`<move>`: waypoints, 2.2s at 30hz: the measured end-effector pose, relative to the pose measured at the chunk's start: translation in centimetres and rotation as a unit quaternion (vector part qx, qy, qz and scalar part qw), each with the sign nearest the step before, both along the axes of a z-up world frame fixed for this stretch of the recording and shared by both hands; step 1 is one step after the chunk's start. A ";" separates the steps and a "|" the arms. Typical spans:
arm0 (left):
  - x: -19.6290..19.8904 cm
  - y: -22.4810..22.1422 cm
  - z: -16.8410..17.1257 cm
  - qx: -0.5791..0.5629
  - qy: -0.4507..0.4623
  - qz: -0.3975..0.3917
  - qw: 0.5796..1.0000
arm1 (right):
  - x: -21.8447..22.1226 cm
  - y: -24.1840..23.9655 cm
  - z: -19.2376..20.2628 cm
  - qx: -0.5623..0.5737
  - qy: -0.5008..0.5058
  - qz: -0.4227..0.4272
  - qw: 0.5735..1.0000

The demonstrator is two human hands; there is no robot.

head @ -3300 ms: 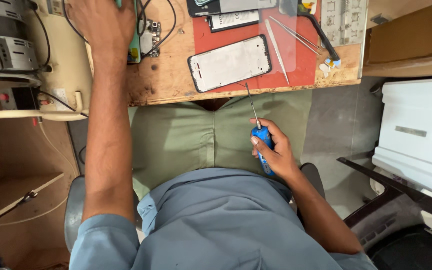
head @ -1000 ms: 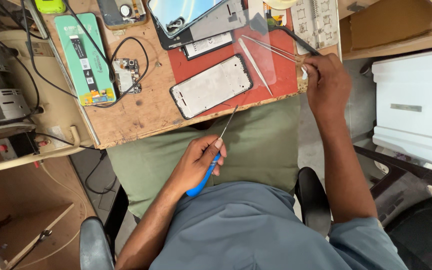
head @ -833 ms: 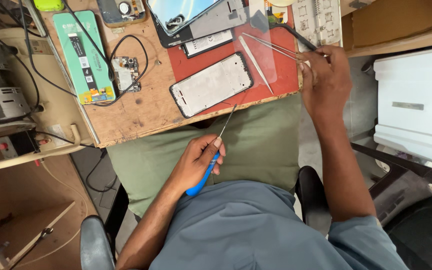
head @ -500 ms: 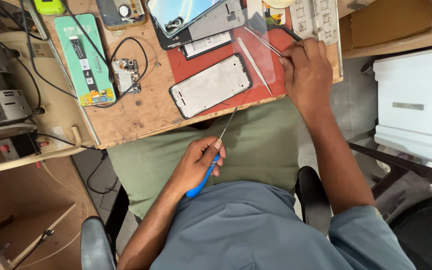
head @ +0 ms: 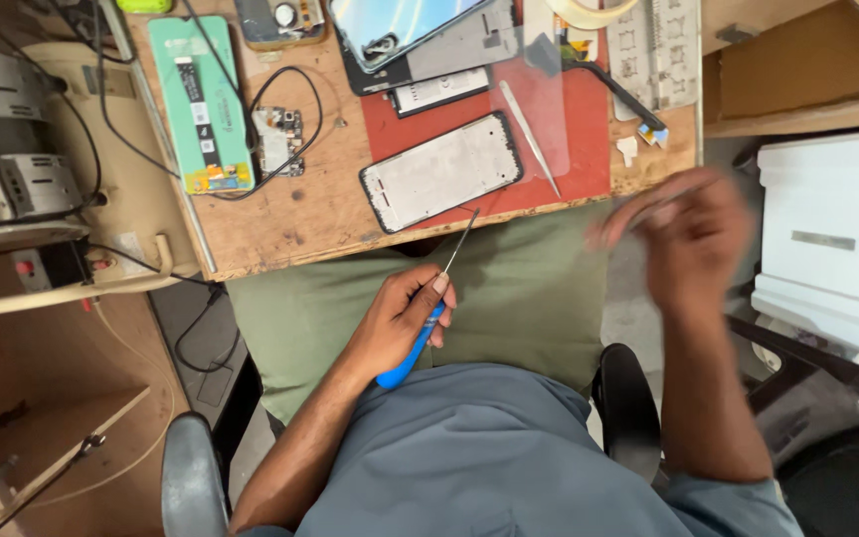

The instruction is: The person manipulates the internal components of a mobile phone by hand and using a screwdriver, peeling back a protective film and handling a green circuit board or screen assembly.

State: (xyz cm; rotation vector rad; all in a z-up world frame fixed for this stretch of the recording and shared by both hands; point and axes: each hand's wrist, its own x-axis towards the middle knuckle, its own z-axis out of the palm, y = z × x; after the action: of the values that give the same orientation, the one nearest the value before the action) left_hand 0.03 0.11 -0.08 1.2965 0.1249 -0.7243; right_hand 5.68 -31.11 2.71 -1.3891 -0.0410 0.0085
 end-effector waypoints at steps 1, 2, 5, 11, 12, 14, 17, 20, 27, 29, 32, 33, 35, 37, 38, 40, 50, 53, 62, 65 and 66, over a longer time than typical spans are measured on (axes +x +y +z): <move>0.0 0.0 0.0 -0.004 -0.003 0.007 1.000 | -0.9 1.0 -0.9 -0.016 0.061 0.020 0.998; 0.0 0.1 0.0 -0.007 -0.004 0.009 1.000 | -1.5 2.1 -1.7 -0.031 0.119 0.040 0.992; 0.1 0.1 0.0 -0.014 -0.001 0.015 1.000 | -3.4 5.8 -2.4 -0.293 0.058 0.128 0.946; 0.0 0.2 0.1 -0.030 -0.009 0.015 0.999 | -3.7 8.3 0.6 -0.278 0.047 0.164 0.945; -0.1 0.2 0.3 -0.027 -0.010 0.013 0.999 | -3.7 8.4 0.8 -0.259 0.080 0.161 0.949; 0.0 0.2 0.7 -0.018 -0.014 0.006 1.000 | -3.8 8.7 0.7 -0.257 0.114 0.166 0.945; 0.2 0.0 1.4 0.010 -0.025 -0.011 1.000 | -4.0 9.1 -0.6 -0.266 0.121 0.200 0.935; 0.1 -0.1 2.4 0.046 -0.034 -0.024 0.998 | -4.4 9.3 -2.0 -0.189 0.158 0.242 0.938; 0.1 1.0 3.6 0.082 -0.028 -0.010 0.996 | -4.4 7.5 -1.0 -0.180 0.180 0.264 0.930; 0.5 0.9 3.6 0.077 -0.017 -0.019 0.997 | -4.2 7.6 -1.2 -0.157 0.209 0.275 0.925; 0.2 0.3 4.1 0.087 -0.015 -0.044 0.995 | -4.8 7.8 -2.0 -0.078 0.281 0.316 0.903; 0.1 0.1 4.2 0.104 -0.029 -0.062 0.992 | -5.1 7.8 -2.4 -0.079 0.270 0.322 0.904; 0.1 -0.2 4.7 0.152 -0.042 -0.083 0.984 | -5.2 8.0 -3.4 -0.052 0.260 0.341 0.902; -0.3 -0.4 5.2 0.208 -0.036 -0.093 0.973 | -5.5 7.8 -4.3 0.000 0.269 0.361 0.893; -0.6 -0.2 5.4 0.234 -0.088 -0.091 0.964 | -5.9 8.0 -4.8 0.050 0.318 0.342 0.883; -1.5 0.1 5.8 0.284 -0.190 -0.087 0.936 | -7.5 8.6 -5.6 0.147 0.411 0.297 0.849; -6.2 1.8 10.2 0.260 -0.264 -0.159 0.915 | -15.3 7.2 -2.7 0.349 0.366 0.323 0.800; -6.3 3.6 9.8 0.266 -0.252 -0.129 0.921 | -14.1 3.9 -0.5 0.409 0.339 0.264 0.805; -2.9 5.5 8.5 0.242 -0.076 -0.004 0.967 | -7.4 7.5 -1.0 0.102 0.279 0.287 0.911; -2.6 5.2 7.7 0.250 -0.108 0.022 0.962 | -6.8 9.5 -2.2 0.103 0.303 0.333 0.887; -2.5 5.0 7.7 0.228 -0.103 0.028 0.968 | -6.9 9.8 -2.1 0.081 0.290 0.341 0.890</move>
State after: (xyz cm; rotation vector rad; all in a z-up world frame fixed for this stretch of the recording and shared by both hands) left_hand -2.46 5.16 7.64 1.7927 0.1654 -0.5227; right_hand -1.19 -21.30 0.60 -1.0961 -0.0275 0.9862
